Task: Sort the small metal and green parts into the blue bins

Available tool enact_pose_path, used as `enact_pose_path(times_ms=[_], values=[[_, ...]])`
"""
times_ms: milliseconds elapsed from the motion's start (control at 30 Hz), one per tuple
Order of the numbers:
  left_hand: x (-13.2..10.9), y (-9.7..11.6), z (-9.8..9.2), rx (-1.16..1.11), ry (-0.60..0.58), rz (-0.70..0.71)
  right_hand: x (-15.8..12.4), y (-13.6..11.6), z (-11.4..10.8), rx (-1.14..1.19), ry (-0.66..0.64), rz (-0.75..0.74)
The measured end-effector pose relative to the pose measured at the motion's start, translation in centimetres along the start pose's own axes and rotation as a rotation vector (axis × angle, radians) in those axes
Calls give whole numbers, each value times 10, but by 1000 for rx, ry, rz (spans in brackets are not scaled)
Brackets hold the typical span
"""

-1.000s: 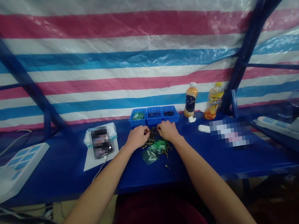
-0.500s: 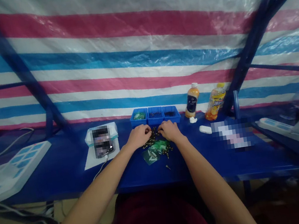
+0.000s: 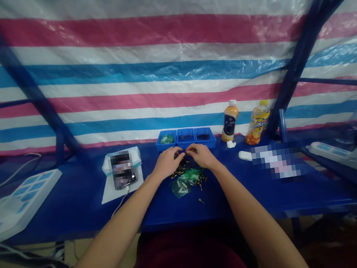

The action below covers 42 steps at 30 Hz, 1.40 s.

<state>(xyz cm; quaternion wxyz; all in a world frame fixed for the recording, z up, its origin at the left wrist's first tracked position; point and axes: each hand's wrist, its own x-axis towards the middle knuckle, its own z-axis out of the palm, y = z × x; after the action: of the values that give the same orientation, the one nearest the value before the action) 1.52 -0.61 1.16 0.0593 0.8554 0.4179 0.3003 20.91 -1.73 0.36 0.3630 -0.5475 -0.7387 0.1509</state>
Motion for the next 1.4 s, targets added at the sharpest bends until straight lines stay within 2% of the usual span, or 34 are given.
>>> enact_pose_path(times_ms=[200, 400, 633, 767, 1067, 1400], values=[[1, 0, 1, -22, 14, 70, 1, -3, 3, 316, 32, -38], [2, 1, 0, -45, 30, 67, 2, 1, 6, 492, 77, -13], [3, 1, 0, -120, 83, 99, -2, -7, 2, 245, 7, 32], [3, 2, -1, -143, 82, 109, -3, -9, 3, 315, -17, 54], [1, 5, -2, -170, 82, 67, 1, -4, 4, 498, 19, 98], [1, 7, -5, -138, 59, 64, 1, -4, 2, 500, 49, 88]])
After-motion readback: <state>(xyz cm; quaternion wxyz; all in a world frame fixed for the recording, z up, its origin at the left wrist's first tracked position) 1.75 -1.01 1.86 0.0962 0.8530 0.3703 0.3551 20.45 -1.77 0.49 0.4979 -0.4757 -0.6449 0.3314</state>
